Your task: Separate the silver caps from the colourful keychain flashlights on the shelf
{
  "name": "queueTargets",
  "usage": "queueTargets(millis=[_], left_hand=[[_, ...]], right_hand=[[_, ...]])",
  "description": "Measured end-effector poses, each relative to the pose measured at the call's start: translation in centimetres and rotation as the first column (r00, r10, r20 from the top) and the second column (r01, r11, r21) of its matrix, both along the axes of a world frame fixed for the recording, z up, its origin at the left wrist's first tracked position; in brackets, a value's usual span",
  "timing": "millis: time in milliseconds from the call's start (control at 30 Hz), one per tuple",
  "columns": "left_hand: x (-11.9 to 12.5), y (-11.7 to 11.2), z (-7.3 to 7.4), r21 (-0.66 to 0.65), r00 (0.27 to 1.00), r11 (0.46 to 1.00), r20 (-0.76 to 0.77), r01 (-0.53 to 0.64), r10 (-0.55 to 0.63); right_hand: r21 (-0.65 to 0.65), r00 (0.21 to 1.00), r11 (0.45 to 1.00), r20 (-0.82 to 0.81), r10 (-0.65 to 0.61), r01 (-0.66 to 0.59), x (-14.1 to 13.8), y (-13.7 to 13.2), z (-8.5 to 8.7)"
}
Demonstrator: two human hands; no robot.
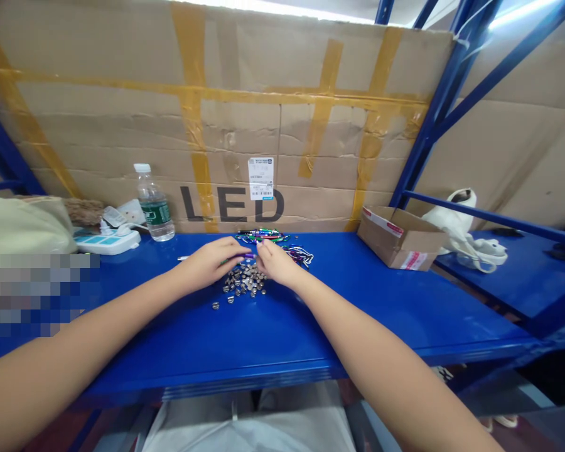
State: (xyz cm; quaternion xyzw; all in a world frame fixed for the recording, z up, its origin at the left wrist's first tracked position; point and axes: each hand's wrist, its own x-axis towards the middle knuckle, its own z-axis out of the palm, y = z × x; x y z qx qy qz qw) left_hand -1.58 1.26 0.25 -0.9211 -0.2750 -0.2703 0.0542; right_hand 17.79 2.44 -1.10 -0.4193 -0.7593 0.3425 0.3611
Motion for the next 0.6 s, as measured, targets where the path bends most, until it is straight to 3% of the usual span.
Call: queueTargets(millis=[100, 133, 200, 267, 333, 400, 467, 533, 600], left_hand=[[0.3, -0.5, 0.1, -0.013, 0.998, 0.999, -0.045, 0.038, -0.039], [0.3, -0.5, 0.1, -0.014, 0.999, 0.999, -0.041, 0.033, -0.034], [0.1, -0.3, 0.2, -0.007, 1.0, 1.0, -0.018, 0.0, 0.0], [-0.3, 0.1, 0.2, -0.002, 0.999, 0.999, -0.013, -0.052, 0.052], [-0.6, 0.4, 0.3, -0.005, 0.995, 0.996, -0.031, -0.094, 0.094], [-0.6, 0.5, 0.3, -0.012, 0.994, 0.995, -0.044, -0.099, 0.099], [-0.5, 0.4, 0.3, -0.006, 0.997, 0.998, -0.031, -0.067, 0.067], [-0.3, 0.2, 0.2, 0.027, 1.0, 0.999, -0.004, -0.018, 0.019], [-0.1, 0.2, 0.0, 0.081, 1.0, 0.996, 0.012, 0.023, -0.024]], right_hand=[[-0.062, 0.979, 0.996, -0.194, -0.068, 0.057, 1.1, 0.6, 0.3], [-0.036, 0.985, 0.994, -0.132, -0.11, 0.106, 1.9, 0.9, 0.6], [0.06, 0.967, 0.984, 0.187, -0.175, 0.167, 3.9, 1.6, 1.3], [0.067, 0.855, 0.969, 0.459, -0.243, 0.24, 5.8, 2.3, 1.8], [0.058, 0.793, 0.936, 0.514, -0.326, 0.347, 7.0, 2.7, 2.1], [0.101, 0.809, 0.901, 0.406, -0.424, 0.422, 7.1, 2.6, 2.2], [0.008, 0.895, 0.932, 0.274, -0.351, 0.363, 6.2, 1.9, 2.1], [-0.269, 0.988, 0.956, 0.126, -0.085, 0.117, 4.5, 0.9, 1.9], [-0.436, 0.992, 0.891, -0.026, 0.126, -0.124, 2.8, -0.2, 1.4]])
